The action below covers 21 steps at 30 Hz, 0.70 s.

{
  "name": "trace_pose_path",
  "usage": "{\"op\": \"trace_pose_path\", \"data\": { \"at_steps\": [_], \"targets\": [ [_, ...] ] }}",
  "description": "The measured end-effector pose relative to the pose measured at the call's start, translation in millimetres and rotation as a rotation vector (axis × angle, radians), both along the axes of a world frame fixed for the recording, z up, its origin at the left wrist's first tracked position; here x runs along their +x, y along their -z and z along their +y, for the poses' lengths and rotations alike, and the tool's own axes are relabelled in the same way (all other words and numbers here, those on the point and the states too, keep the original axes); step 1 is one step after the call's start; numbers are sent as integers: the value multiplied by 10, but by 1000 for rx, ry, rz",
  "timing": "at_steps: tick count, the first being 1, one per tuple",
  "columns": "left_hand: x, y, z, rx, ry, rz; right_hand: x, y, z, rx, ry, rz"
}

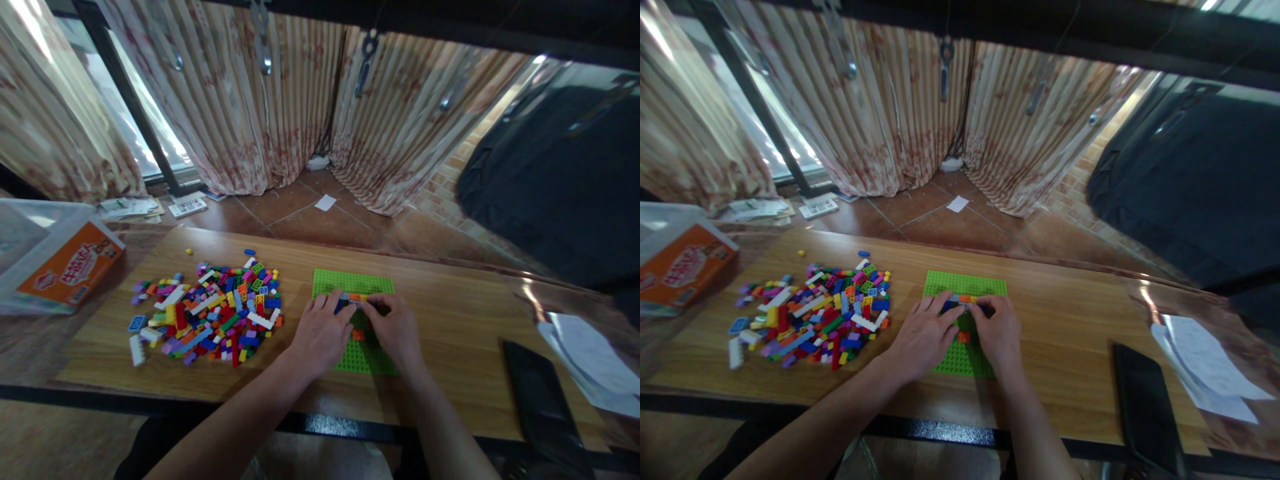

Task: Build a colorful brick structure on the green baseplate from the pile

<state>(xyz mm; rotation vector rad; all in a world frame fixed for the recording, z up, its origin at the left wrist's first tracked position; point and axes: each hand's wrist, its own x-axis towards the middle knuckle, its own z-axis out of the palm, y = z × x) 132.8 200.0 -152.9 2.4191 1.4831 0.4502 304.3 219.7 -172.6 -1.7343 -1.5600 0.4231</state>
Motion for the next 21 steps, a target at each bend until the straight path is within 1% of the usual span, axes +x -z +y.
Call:
{"op": "trace_pose_path", "data": {
  "at_steps": [3,10,13,18,21],
  "targets": [
    [9,0,-3,-8,-3,-1,-4,27,29,-4,32,28],
    [33,-32,-6,-16,-9,18,13,61,104,-58,46,46],
    [43,-38,-1,-6,-20,18,34,69,151,-85,21,37],
    [53,-57,23,-32,-22,9,61,49,217,-158,0,59],
    [54,-70,29,-33,-23,6,54,34,222,-150,-19,71]
  ]
}}
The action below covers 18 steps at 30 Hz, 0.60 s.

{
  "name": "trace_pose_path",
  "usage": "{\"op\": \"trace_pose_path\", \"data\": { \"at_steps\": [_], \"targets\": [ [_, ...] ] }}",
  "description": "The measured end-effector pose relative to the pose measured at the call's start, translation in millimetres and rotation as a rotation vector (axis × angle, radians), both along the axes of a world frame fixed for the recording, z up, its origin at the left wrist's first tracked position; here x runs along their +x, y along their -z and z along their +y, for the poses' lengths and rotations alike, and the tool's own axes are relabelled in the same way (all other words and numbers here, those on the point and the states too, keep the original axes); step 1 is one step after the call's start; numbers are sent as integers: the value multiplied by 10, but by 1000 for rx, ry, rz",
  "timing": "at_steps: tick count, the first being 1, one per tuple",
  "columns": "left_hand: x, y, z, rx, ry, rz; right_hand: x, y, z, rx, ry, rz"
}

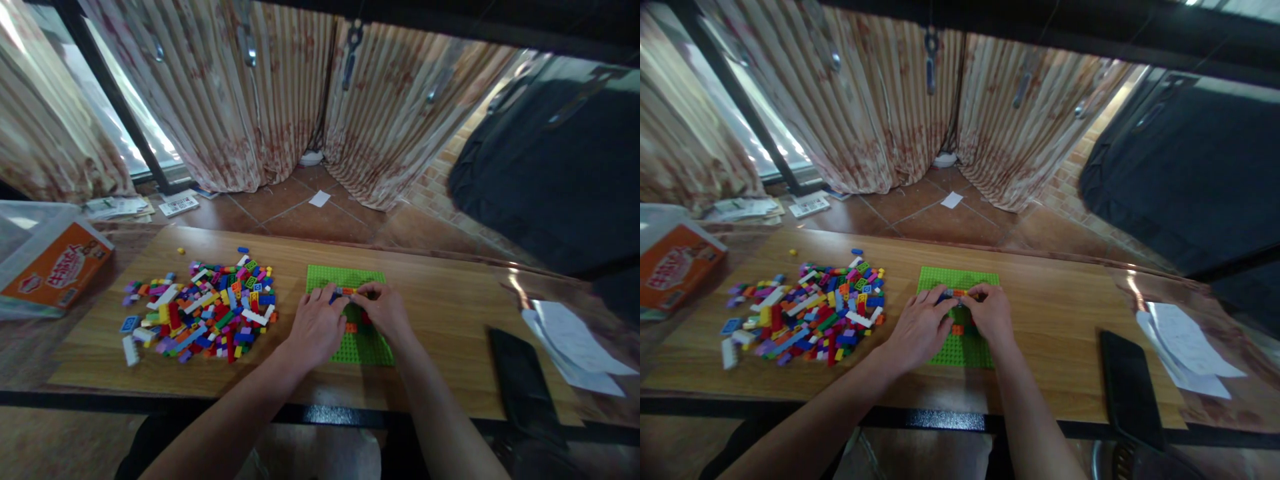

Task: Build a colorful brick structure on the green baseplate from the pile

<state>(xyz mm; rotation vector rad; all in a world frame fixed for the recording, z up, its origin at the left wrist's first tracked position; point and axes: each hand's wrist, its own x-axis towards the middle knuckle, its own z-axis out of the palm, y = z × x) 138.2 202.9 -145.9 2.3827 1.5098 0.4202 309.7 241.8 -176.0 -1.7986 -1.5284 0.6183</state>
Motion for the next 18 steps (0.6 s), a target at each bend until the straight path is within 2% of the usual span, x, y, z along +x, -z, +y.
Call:
{"op": "trace_pose_path", "data": {
  "at_steps": [8,18],
  "targets": [
    [-10,19,-12,14,3,-12,-11,2,-75,61,-5,-17],
    [0,-5,-5,3,-3,-4,39,-47,-95,37,-44,45]
  ]
}}
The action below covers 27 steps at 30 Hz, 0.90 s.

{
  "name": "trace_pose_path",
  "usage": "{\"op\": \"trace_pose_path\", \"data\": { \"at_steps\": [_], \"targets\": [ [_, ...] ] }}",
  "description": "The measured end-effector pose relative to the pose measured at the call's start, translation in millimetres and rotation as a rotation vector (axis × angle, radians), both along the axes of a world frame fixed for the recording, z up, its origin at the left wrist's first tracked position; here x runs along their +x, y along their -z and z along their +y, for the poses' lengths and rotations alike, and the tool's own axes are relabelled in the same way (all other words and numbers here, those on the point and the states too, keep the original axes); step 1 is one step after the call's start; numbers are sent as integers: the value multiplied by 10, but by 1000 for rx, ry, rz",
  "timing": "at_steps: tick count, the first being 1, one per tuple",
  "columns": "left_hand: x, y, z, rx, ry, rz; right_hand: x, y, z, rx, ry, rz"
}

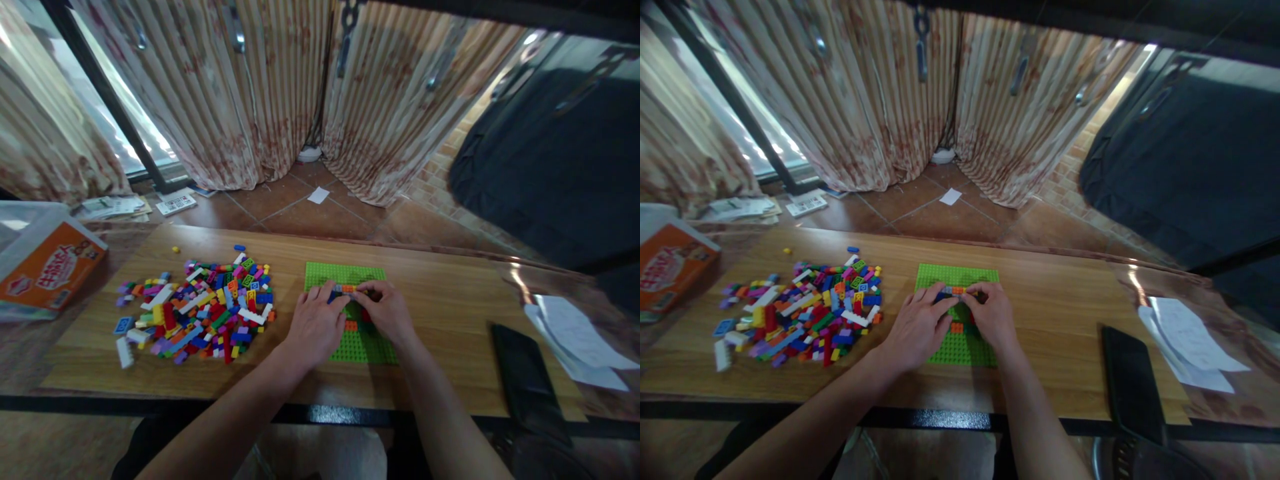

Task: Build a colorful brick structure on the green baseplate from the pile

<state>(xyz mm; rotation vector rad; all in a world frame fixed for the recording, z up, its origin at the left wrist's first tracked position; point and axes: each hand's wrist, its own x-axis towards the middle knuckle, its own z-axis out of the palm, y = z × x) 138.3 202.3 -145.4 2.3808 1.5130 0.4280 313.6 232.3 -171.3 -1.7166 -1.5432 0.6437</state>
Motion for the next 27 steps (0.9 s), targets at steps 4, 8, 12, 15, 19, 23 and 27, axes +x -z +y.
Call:
{"op": "trace_pose_path", "data": {
  "at_steps": [4,8,12,15,19,23,27],
  "targets": [
    [-9,4,8,13,6,-4,-17,12,-7,19,3,-9],
    [-11,11,6,18,12,-12,-21,25,-7,29,16,-9],
    [-4,32,-5,24,5,-15,-19,29,-5,30,10,-14],
    [-1,44,-11,34,2,-20,-29,21,-8,39,15,-14],
    [0,45,-14,20,-5,-18,-44,21,-9,41,21,-16],
    [4,44,-15,21,-7,-3,-44,42,-2,33,29,-26],
    [4,50,-13,42,-3,-10,-48,51,-12,59,11,-30]
  ]
}}
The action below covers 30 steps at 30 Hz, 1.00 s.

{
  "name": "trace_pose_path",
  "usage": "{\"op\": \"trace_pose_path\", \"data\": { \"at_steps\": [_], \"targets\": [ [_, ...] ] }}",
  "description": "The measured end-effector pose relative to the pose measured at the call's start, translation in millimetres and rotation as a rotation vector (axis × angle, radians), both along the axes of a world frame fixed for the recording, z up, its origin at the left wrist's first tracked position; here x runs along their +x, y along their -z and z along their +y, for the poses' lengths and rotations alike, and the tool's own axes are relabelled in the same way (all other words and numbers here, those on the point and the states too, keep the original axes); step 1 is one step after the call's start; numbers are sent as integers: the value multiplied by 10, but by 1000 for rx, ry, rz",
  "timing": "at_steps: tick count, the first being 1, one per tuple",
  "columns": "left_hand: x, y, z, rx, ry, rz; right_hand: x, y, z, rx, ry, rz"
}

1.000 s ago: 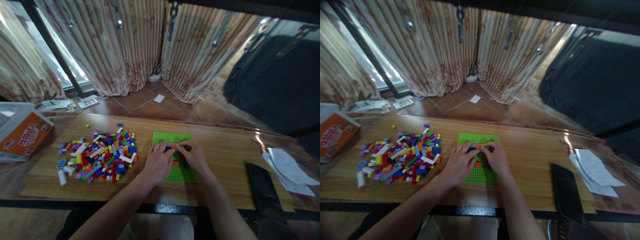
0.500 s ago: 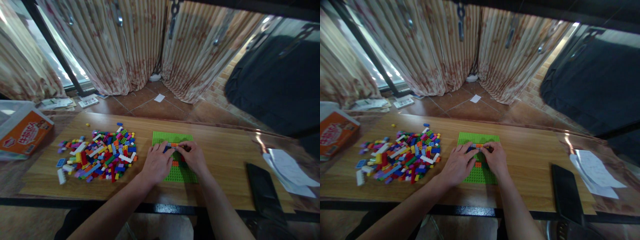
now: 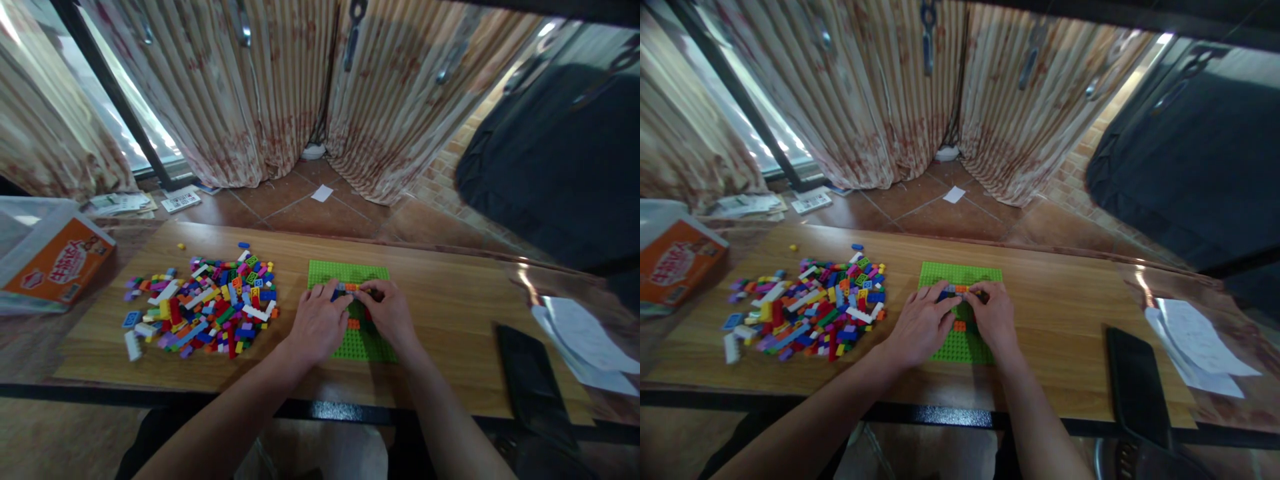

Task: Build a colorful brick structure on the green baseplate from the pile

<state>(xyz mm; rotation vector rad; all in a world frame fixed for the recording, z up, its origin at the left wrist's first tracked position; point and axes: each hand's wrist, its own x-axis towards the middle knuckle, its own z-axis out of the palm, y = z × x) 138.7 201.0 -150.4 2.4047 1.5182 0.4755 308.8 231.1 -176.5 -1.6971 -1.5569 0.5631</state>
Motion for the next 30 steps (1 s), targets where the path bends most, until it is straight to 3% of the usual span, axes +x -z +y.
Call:
{"op": "trace_pose_path", "data": {
  "at_steps": [13,30],
  "targets": [
    [-43,77,4,26,5,-70,81,-42,9,-2,-57,46],
    [24,103,-22,87,-8,73,7,-9,1,13,-3,-24]
  ]
}}
